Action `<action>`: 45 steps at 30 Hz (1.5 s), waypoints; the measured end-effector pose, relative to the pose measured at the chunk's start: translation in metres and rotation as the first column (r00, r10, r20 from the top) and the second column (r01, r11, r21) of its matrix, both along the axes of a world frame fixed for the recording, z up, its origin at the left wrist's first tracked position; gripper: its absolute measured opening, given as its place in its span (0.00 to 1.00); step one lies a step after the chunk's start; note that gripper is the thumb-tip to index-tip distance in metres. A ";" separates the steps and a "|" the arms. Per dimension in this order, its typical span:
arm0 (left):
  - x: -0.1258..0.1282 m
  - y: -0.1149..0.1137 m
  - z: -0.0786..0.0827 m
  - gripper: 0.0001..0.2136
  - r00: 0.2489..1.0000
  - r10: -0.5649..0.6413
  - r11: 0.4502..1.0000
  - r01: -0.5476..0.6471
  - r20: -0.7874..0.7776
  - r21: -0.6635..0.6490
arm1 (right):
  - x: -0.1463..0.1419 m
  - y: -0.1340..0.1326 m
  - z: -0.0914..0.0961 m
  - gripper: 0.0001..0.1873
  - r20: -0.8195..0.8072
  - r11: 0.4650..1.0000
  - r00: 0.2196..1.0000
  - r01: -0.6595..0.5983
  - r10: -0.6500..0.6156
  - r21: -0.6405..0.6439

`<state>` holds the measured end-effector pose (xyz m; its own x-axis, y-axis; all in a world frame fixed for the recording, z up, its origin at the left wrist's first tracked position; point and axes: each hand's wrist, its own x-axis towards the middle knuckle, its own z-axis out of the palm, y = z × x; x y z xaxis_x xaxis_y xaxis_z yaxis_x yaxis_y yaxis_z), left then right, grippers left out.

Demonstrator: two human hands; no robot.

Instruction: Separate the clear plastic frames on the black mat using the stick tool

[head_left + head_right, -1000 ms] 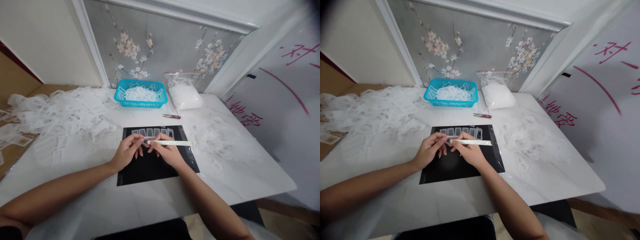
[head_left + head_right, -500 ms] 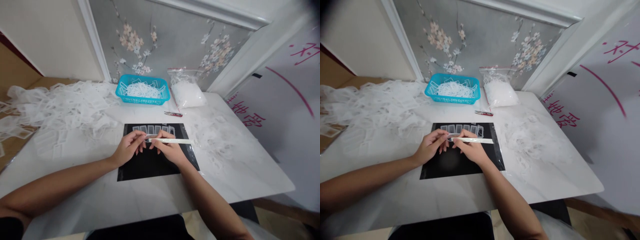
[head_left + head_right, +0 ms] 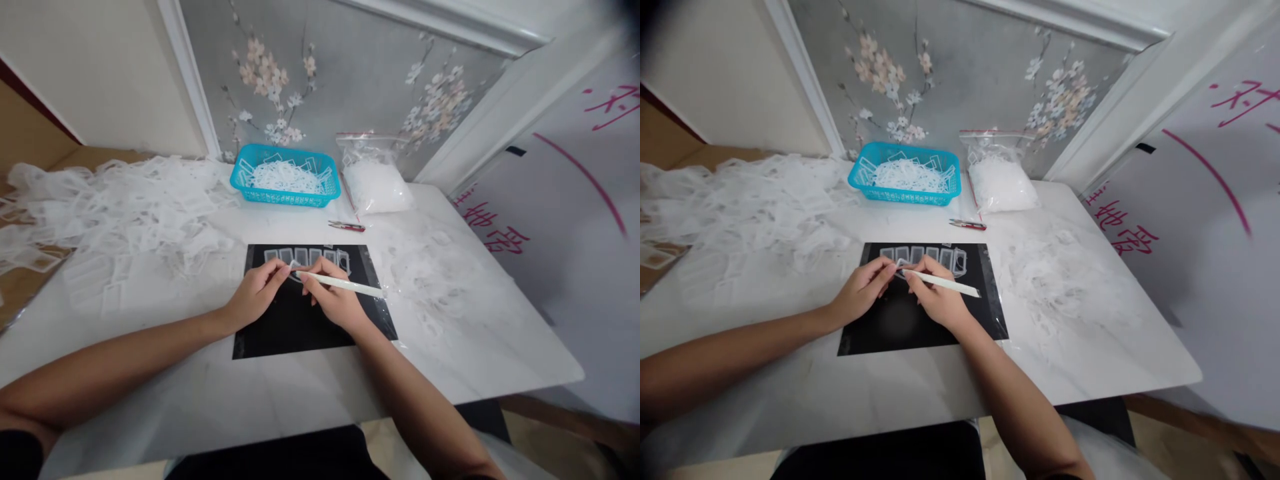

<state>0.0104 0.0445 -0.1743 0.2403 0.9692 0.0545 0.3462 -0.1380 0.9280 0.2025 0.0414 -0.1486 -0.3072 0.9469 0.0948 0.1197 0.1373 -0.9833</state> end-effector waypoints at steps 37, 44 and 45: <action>-0.012 0.028 -0.007 0.13 0.875 0.265 0.959 -0.282 0.406 -0.019 | 0.152 0.068 -0.009 0.11 0.000 0.273 0.333 0.774 -0.943 0.571; -0.009 0.007 -0.008 0.13 0.967 0.130 0.978 -0.161 0.220 0.133 | 0.111 0.051 0.012 0.12 0.086 0.475 0.518 0.691 -0.851 0.544; -0.009 0.007 -0.009 0.13 0.972 0.128 0.975 -0.159 0.197 0.153 | 0.093 0.044 0.014 0.12 0.099 0.610 0.648 0.640 -0.756 0.468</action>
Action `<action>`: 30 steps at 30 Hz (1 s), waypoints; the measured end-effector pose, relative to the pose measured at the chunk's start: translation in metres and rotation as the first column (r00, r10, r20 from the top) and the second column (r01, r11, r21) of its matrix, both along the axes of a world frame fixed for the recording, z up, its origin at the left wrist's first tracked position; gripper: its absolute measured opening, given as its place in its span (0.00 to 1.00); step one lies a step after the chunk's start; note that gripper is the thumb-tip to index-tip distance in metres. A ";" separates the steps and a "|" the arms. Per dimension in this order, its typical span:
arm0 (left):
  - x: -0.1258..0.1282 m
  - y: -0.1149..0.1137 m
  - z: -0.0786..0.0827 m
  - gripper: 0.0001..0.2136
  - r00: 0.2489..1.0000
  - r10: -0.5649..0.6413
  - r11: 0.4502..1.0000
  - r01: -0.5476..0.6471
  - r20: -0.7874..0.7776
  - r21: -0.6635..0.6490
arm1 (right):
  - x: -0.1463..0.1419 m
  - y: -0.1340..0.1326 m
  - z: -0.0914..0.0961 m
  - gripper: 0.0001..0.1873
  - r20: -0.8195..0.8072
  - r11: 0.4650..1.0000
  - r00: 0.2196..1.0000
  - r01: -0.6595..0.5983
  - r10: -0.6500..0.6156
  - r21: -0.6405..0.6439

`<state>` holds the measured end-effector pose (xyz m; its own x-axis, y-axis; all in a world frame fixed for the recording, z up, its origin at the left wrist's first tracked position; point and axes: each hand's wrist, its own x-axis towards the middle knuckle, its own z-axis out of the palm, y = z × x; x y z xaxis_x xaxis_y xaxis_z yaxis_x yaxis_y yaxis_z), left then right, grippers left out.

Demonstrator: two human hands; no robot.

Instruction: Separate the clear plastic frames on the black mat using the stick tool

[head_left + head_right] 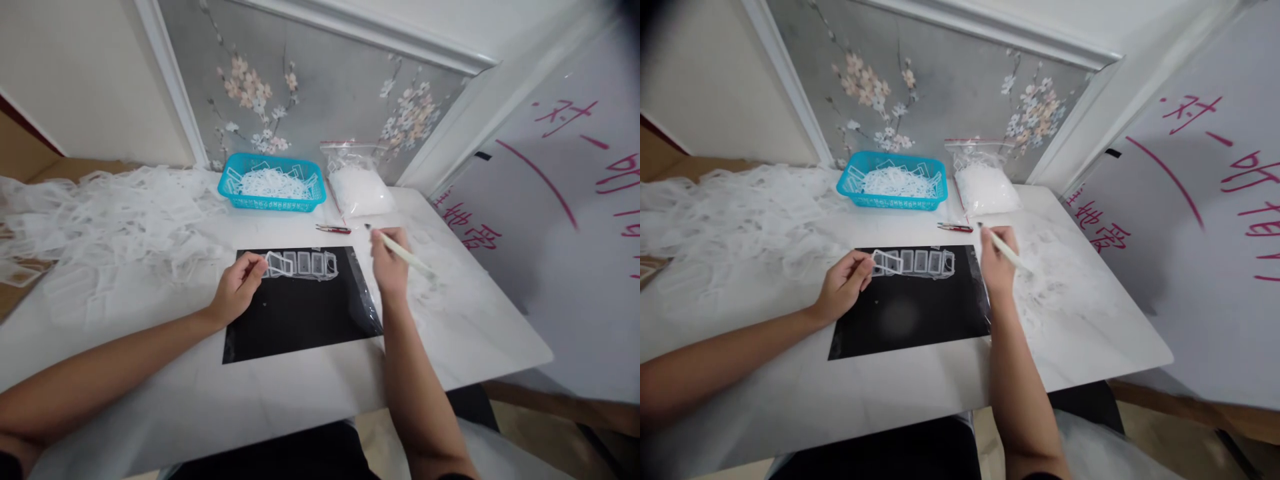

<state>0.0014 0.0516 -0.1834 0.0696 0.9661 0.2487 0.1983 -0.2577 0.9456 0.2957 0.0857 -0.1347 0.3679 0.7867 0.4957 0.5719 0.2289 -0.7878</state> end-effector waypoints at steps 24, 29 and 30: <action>-0.002 0.000 -0.003 0.10 0.848 -0.114 0.940 0.261 -0.518 0.220 | -0.095 -0.035 -0.025 0.27 -0.670 0.556 0.524 -0.808 0.525 -0.196; 0.003 0.002 0.005 0.13 0.898 -0.256 0.965 0.257 -0.357 -0.046 | -0.095 -0.035 -0.026 0.25 -0.670 0.567 0.513 -0.807 0.536 -0.164; 0.004 0.002 0.007 0.14 0.899 -0.283 0.959 0.273 -0.334 -0.079 | -0.095 -0.035 -0.026 0.25 -0.664 0.569 0.515 -0.806 0.542 -0.161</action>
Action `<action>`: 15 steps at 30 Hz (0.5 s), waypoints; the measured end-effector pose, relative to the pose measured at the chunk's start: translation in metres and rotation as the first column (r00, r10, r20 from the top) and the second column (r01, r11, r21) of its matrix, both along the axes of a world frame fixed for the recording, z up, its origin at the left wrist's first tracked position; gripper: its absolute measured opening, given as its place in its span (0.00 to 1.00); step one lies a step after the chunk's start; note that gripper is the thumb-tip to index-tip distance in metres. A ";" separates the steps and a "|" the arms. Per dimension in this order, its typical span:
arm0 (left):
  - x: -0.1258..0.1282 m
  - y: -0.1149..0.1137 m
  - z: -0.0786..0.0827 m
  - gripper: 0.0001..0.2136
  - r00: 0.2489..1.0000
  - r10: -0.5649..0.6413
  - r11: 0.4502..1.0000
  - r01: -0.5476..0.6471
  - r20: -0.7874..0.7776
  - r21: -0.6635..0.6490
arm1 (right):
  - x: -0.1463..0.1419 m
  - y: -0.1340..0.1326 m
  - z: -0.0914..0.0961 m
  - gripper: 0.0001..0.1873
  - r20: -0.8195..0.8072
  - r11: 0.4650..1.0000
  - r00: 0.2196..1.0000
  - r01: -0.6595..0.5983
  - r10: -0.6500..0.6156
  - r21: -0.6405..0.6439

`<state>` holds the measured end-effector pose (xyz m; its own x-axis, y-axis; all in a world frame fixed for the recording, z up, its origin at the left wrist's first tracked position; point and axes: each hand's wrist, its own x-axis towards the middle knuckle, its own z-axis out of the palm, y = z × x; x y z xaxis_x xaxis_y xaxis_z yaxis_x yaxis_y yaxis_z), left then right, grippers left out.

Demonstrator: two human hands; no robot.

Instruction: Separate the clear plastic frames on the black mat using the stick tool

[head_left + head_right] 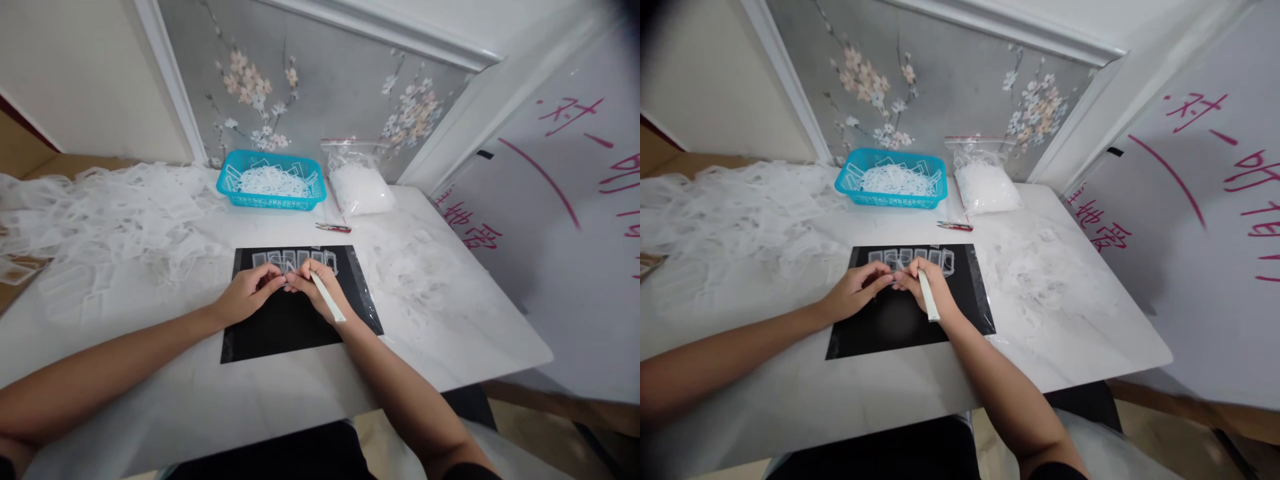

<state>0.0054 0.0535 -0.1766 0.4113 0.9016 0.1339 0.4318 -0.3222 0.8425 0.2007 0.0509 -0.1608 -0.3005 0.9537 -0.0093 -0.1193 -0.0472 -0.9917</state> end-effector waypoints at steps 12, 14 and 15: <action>0.000 -0.002 0.000 0.15 0.997 -0.009 0.994 0.017 0.072 -0.105 | 0.000 -0.002 0.005 0.23 0.028 0.998 0.999 0.042 -0.043 0.041; 0.000 -0.002 0.000 0.15 0.997 -0.005 0.994 0.013 0.075 -0.110 | 0.000 -0.001 0.003 0.23 0.017 0.998 0.999 0.041 -0.042 0.038; 0.001 -0.002 0.000 0.15 0.997 -0.006 0.993 0.015 0.076 -0.115 | 0.000 0.000 0.002 0.23 0.015 0.998 0.999 0.041 -0.042 0.036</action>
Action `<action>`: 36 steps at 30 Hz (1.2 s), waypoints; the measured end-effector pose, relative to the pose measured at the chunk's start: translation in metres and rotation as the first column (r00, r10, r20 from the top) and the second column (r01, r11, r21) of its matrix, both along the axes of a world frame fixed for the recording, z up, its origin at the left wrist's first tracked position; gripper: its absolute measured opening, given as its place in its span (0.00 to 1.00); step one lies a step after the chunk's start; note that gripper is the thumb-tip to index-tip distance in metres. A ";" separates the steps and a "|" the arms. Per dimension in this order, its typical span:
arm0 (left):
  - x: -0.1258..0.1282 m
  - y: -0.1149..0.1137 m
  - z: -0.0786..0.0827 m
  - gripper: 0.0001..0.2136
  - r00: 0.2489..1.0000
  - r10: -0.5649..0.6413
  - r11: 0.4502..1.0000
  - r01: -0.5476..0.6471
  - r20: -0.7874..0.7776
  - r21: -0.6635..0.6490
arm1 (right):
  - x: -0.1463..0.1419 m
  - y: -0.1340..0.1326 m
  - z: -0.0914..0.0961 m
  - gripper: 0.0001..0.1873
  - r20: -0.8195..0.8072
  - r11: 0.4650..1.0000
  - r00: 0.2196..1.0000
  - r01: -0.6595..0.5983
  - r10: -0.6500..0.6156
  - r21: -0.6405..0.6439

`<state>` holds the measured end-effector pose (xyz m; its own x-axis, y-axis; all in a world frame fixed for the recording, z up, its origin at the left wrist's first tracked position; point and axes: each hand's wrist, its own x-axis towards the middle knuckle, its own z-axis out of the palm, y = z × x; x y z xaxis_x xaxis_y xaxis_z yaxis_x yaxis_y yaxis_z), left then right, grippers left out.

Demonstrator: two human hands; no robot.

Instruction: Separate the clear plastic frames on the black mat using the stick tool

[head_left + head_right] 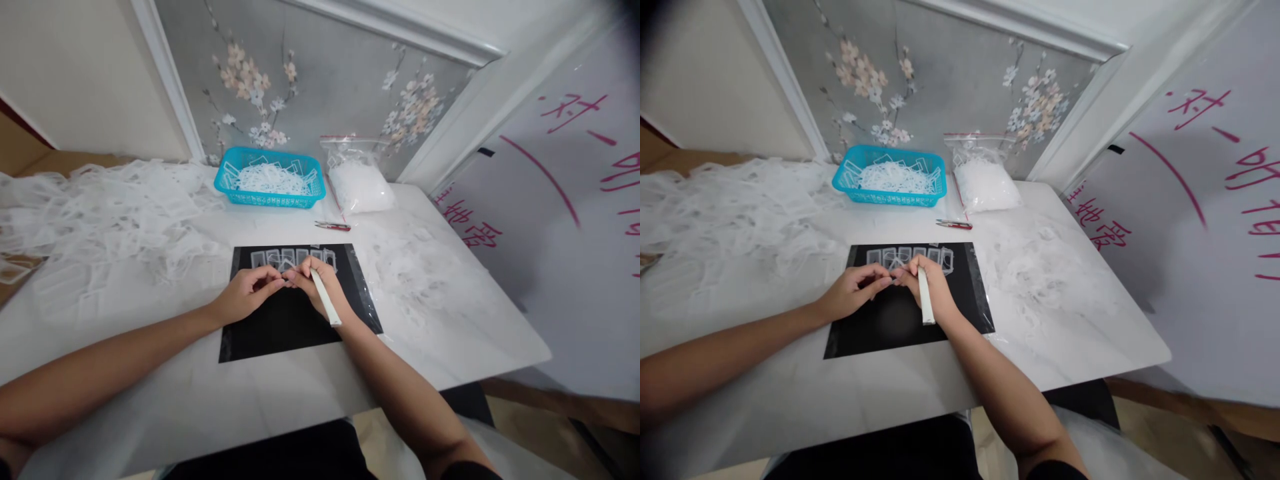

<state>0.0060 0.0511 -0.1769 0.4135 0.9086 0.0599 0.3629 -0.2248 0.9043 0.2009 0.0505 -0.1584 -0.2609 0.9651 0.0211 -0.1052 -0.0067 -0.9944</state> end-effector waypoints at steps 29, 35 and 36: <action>0.000 0.004 -0.005 0.14 0.997 -0.020 0.999 0.023 -0.074 0.033 | 0.001 0.003 -0.019 0.19 0.151 0.998 0.988 -0.027 0.018 0.056; 0.000 0.004 -0.006 0.14 0.995 -0.035 0.998 0.040 -0.095 0.056 | 0.002 0.003 -0.017 0.18 0.271 0.994 0.963 -0.023 -0.008 0.108; 0.000 0.004 -0.006 0.14 0.995 -0.037 0.997 0.043 -0.095 0.059 | 0.002 0.003 -0.017 0.18 0.271 0.994 0.963 -0.025 -0.005 0.106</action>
